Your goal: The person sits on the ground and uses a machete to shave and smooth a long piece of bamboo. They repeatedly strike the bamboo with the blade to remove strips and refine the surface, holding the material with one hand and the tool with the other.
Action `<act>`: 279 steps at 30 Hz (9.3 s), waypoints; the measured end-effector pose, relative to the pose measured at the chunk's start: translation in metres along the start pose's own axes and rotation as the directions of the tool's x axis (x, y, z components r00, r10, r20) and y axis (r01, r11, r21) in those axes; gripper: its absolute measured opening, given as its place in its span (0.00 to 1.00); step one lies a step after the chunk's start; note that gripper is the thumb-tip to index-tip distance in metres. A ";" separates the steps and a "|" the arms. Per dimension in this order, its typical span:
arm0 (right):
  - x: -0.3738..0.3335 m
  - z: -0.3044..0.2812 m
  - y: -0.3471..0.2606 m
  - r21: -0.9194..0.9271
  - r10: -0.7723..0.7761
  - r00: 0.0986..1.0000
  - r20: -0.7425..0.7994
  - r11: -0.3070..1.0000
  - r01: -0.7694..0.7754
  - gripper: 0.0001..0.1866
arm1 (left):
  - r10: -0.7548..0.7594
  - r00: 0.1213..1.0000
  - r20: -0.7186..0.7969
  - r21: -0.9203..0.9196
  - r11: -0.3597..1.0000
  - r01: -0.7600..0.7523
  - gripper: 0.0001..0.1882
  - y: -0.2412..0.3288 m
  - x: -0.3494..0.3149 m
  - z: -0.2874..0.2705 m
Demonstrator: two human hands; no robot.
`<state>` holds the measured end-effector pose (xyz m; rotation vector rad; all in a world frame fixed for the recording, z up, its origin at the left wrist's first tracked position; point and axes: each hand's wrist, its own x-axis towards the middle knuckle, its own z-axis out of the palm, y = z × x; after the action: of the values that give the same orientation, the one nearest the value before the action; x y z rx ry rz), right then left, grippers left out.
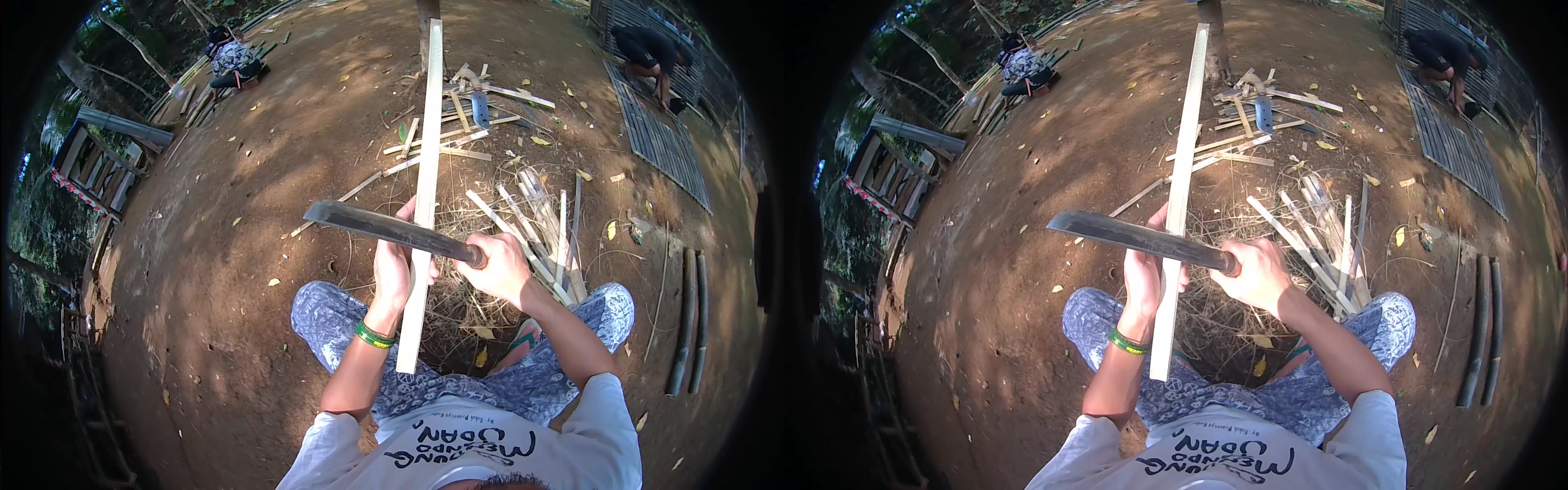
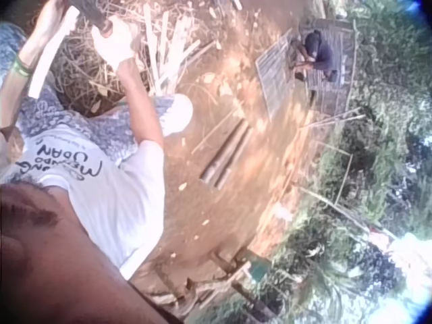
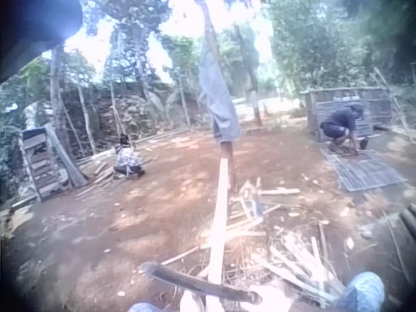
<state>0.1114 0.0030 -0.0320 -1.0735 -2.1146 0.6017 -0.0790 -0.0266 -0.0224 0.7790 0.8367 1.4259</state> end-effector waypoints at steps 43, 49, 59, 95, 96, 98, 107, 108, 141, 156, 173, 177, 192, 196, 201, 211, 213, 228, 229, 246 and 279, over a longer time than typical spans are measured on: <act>0.041 -0.043 0.056 -0.351 -0.284 0.956 -0.074 0.905 0.242 0.11 | -0.065 0.994 0.087 0.024 0.998 0.063 0.25 0.008 -0.067 0.005; 0.052 -0.053 0.063 -0.392 -0.316 0.947 -0.055 0.879 0.270 0.06 | -0.107 0.986 0.131 0.033 0.994 0.103 0.29 0.016 -0.085 -0.006; 0.086 -0.141 0.142 -0.485 0.232 0.915 -0.328 0.790 -0.375 0.12 | -0.323 0.940 0.107 0.232 0.928 0.293 0.33 0.027 -0.169 -0.033; 0.041 -0.082 0.061 -0.396 -0.178 0.966 -0.189 0.914 0.091 0.07 | -0.176 0.971 0.163 0.134 0.979 0.155 0.27 0.007 -0.131 -0.018; 0.044 -0.084 0.064 -0.404 -0.205 0.959 -0.193 0.908 0.113 0.08 | -0.183 0.970 0.157 0.149 0.976 0.160 0.27 0.008 -0.134 -0.021; 0.049 -0.085 0.072 -0.416 -0.227 0.955 -0.190 0.900 0.131 0.07 | -0.204 0.969 0.140 0.163 0.970 0.180 0.27 0.006 -0.141 -0.028; 0.080 -0.124 0.102 -0.517 -0.095 0.983 -0.160 0.856 -0.001 0.09 | -0.296 0.947 0.128 0.179 0.946 0.271 0.28 0.009 -0.178 -0.051; 0.083 -0.129 0.116 -0.563 -0.148 0.975 -0.167 0.826 0.029 0.10 | -0.297 0.947 0.120 0.177 0.945 0.274 0.29 0.009 -0.182 -0.051; 0.060 -0.054 0.019 0.844 0.461 0.878 -0.126 0.515 -0.149 0.16 | -0.554 0.754 0.352 -0.124 0.771 0.624 0.25 -0.016 -0.118 -0.033; -0.029 -0.001 0.008 0.006 -0.062 0.996 -0.059 0.998 0.063 0.13 | -0.191 0.982 0.017 0.187 0.965 0.184 0.15 -0.013 -0.051 -0.008; -0.025 0.009 -0.001 -0.115 -0.280 0.955 -0.097 0.956 0.269 0.11 | -0.015 1.000 0.013 0.425 0.905 0.008 0.19 -0.001 -0.052 0.020; -0.012 0.010 0.018 -0.123 -0.176 0.978 -0.113 0.979 0.162 0.11 | 0.009 1.000 0.002 0.460 0.888 -0.008 0.18 0.001 -0.064 0.011; 0.067 -0.059 0.106 -0.353 0.017 0.947 -0.320 0.926 -0.136 0.10 | -0.226 0.974 -0.003 0.375 0.903 0.211 0.18 0.004 -0.132 -0.026; 0.083 -0.102 0.126 -0.390 0.182 0.932 -0.315 0.870 -0.302 0.13 | -0.349 0.937 -0.002 0.350 0.877 0.328 0.18 0.011 -0.172 -0.048; 0.096 -0.100 0.114 -0.495 0.183 0.961 -0.209 0.827 -0.265 0.12 | -0.296 0.948 -0.116 0.452 0.834 0.316 0.17 0.002 -0.169 -0.053; 0.019 0.013 0.043 -0.157 -0.078 0.996 -0.047 0.985 0.069 0.08 | -0.063 0.992 -0.105 0.438 0.893 0.103 0.18 -0.007 -0.100 -0.031; 0.002 0.024 0.029 -0.067 -0.212 0.977 0.038 0.975 0.214 0.08 | -0.058 0.993 -0.099 0.385 0.918 0.092 0.18 -0.010 -0.089 -0.031; 0.055 -0.059 0.069 -0.301 -0.040 0.973 -0.228 0.953 -0.031 0.07 | -0.260 0.965 0.042 0.378 0.898 0.225 0.23 0.010 -0.147 -0.034; 0.060 -0.072 0.074 -0.286 -0.025 0.961 -0.276 0.957 -0.057 0.07 | -0.283 0.957 0.067 0.377 0.895 0.238 0.23 0.011 -0.157 -0.037; 0.046 -0.086 0.066 -0.278 -0.150 0.973 -0.177 0.956 0.097 0.06 | -0.317 0.948 -0.016 0.344 0.889 0.302 0.24 -0.002 -0.179 -0.043; 0.056 -0.104 0.097 -0.380 -0.017 0.977 -0.211 0.923 -0.066 0.06 | -0.301 0.953 0.025 0.323 0.905 0.278 0.24 -0.021 -0.192 -0.066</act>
<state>0.2142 0.1128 -0.0069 -1.3145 -2.0790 0.0693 -0.1202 -0.2213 -0.0697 0.9005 1.0913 1.0038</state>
